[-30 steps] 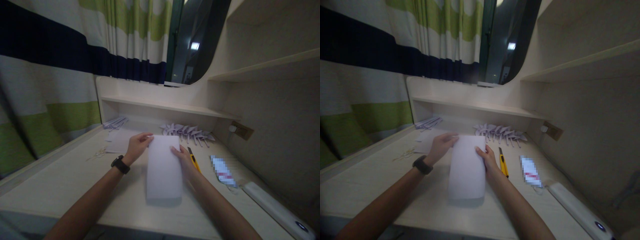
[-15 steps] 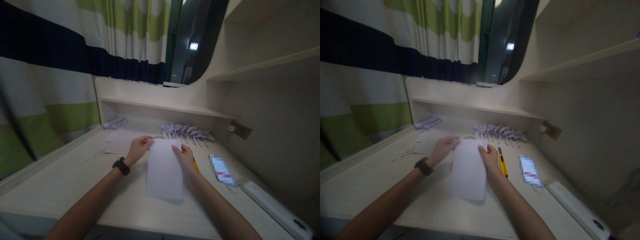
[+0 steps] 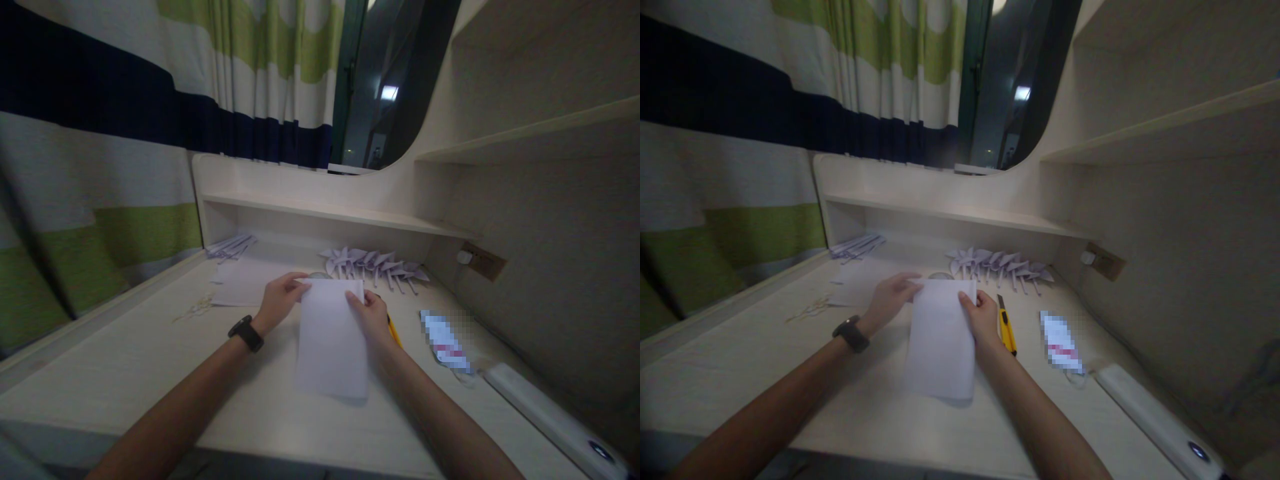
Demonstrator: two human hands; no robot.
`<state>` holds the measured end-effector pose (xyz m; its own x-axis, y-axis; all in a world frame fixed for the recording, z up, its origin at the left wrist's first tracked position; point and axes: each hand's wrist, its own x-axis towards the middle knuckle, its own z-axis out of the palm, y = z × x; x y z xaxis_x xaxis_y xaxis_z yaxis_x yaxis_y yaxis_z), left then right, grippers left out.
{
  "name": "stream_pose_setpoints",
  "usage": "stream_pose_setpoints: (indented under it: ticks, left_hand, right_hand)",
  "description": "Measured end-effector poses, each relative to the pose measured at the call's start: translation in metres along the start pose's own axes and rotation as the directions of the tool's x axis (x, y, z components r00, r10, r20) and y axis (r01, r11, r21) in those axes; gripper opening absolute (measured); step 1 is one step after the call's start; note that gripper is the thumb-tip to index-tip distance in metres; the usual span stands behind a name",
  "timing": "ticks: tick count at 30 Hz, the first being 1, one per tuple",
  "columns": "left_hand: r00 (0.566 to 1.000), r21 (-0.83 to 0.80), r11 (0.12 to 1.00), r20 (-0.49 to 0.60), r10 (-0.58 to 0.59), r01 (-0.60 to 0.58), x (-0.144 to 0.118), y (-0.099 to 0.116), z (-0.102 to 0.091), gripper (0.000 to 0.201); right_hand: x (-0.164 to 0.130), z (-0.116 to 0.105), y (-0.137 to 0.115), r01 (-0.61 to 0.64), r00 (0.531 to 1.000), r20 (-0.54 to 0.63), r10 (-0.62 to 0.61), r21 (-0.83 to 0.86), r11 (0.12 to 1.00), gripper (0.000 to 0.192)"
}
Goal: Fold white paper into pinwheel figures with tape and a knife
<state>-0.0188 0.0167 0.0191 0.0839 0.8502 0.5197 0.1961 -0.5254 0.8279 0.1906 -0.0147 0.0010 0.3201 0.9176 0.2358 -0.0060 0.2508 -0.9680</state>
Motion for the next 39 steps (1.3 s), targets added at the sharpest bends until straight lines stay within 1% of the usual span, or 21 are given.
stream_pose_setpoints:
  ticks: [5,11,14,20,24,28,33,36,39]
  left_hand:
    - [1.000,0.012,1.000,-0.024,-0.010,0.010,0.000,0.002,0.000,0.030]
    - [1.000,-0.004,1.000,-0.016,-0.009,0.009,0.001,-0.003,0.000,0.030]
    - [1.000,-0.015,1.000,-0.013,-0.015,0.015,0.001,-0.003,-0.001,0.028]
    - [0.999,0.048,0.999,-0.029,-0.018,0.019,0.000,0.006,-0.004,0.027]
    - [1.000,0.077,0.997,-0.018,-0.013,0.014,0.000,0.006,-0.004,0.026]
    - [1.000,0.083,0.997,-0.008,0.001,-0.001,0.000,0.003,-0.004,0.026]
    - [1.000,0.104,0.995,-0.007,0.011,-0.010,0.000,-0.002,-0.005,0.025]
    - [1.000,0.113,0.993,0.016,0.019,-0.021,0.000,-0.003,-0.005,0.025]
    - [0.999,0.124,0.992,0.034,0.029,-0.032,-0.001,-0.002,-0.005,0.025]
  right_hand:
    - [0.001,0.000,0.001,-0.023,0.999,0.026,0.022,0.030,0.999,0.044]
    - [-0.001,0.000,-0.002,-0.049,0.998,0.042,0.047,0.054,0.997,0.047]
    - [-0.003,0.001,-0.005,-0.062,0.997,0.056,0.058,0.072,0.995,0.046]
    - [-0.006,0.001,-0.008,-0.150,0.983,0.128,0.132,0.141,0.979,0.046]
    - [0.000,-0.002,0.000,-0.133,0.988,0.091,0.123,0.111,0.985,0.046]
    - [0.007,-0.006,0.007,-0.112,0.991,0.081,0.105,0.090,0.990,0.040]
    - [0.009,-0.007,0.007,-0.114,0.992,0.078,0.104,0.143,0.983,0.037]
    - [0.010,-0.007,0.007,-0.142,0.990,0.040,0.137,0.182,0.973,0.035]
    - [0.011,-0.008,0.008,-0.109,0.994,-0.006,0.112,0.176,0.978,0.033]
